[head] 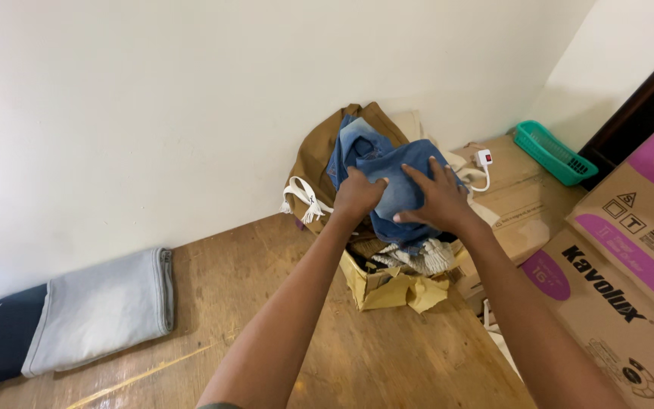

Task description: The person folds three garments on a wooden table: a light gray pair of trousers, a pair of blue jeans, and a pair of brown trousers. Each item is smoothed, folded in half lengthwise, then folded into a compact rectangle and placed in a neat stack.

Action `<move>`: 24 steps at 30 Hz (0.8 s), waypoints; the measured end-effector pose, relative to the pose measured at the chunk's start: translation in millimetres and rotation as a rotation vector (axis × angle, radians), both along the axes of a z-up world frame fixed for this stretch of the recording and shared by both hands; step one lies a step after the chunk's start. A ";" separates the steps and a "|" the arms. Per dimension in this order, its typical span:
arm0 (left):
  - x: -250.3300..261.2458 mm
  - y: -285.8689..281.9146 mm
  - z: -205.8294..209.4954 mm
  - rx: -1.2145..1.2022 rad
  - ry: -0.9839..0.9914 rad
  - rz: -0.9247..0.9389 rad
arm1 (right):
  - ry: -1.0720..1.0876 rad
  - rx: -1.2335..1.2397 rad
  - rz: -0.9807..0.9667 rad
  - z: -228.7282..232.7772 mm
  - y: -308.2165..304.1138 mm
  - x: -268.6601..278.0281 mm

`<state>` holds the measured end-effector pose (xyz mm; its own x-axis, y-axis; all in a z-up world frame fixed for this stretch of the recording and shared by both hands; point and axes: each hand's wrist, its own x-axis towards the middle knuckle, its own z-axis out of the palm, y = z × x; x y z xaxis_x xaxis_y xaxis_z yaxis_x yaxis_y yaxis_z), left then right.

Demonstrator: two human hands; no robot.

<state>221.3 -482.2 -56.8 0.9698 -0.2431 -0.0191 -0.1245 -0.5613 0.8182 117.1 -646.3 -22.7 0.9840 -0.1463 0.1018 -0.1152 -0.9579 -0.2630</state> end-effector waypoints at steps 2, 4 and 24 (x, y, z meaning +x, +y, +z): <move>6.3 -10.0 -8.3 -0.044 0.035 0.059 | 0.044 0.007 0.012 -11.2 -1.7 6.4; 5.6 -17.2 -9.3 -0.085 0.073 0.124 | 0.018 0.006 0.009 -23.5 -0.9 10.1; -138.0 133.4 158.1 -0.142 -0.940 -0.233 | -0.786 0.459 0.036 170.5 108.8 -41.8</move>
